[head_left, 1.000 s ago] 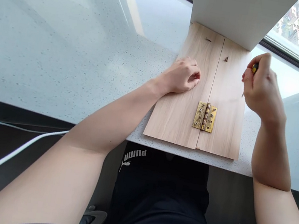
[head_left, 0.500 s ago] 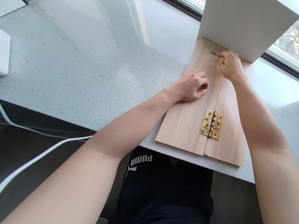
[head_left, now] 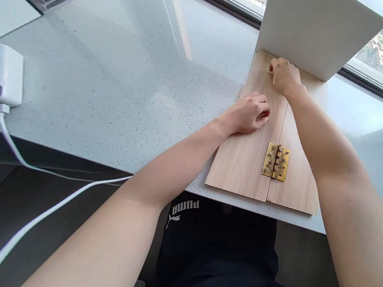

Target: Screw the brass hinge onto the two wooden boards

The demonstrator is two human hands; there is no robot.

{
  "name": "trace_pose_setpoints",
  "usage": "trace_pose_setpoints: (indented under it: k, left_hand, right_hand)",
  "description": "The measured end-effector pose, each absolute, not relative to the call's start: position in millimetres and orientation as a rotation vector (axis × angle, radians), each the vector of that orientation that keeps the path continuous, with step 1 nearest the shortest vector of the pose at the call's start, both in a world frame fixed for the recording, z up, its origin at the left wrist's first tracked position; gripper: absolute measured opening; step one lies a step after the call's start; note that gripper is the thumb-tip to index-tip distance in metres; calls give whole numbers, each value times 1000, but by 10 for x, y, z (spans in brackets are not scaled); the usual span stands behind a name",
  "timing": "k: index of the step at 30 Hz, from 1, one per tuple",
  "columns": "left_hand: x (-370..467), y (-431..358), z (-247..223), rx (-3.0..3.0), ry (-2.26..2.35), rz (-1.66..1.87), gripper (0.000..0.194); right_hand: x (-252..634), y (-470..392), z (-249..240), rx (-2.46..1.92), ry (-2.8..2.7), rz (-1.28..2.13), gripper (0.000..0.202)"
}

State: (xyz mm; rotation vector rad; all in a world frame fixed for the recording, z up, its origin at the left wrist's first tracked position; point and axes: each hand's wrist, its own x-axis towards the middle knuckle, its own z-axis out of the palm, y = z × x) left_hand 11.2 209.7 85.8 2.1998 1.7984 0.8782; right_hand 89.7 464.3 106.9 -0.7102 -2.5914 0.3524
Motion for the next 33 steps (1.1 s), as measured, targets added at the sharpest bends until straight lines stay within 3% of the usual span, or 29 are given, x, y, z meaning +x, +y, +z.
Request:
trace_pose_setpoints:
  k: [9,15,22,33]
  left_hand:
    - [89,2158,791,2200,1823,877,15]
    - [41,2126,818,2146,1826,895,13]
    - [-34,2112,795,2117,1825,967,15]
    - [-59,2062,848,2116,1790,947,14]
  right_hand:
    - [2478,3584,1438,-532,-2500,413,9]
    - [3254,2886,1481,-415,-2496,463,8]
    - [3335,2626,1287,-168,-2565,617,15]
    - [3392,2571,1231,-248,-2646,663,16]
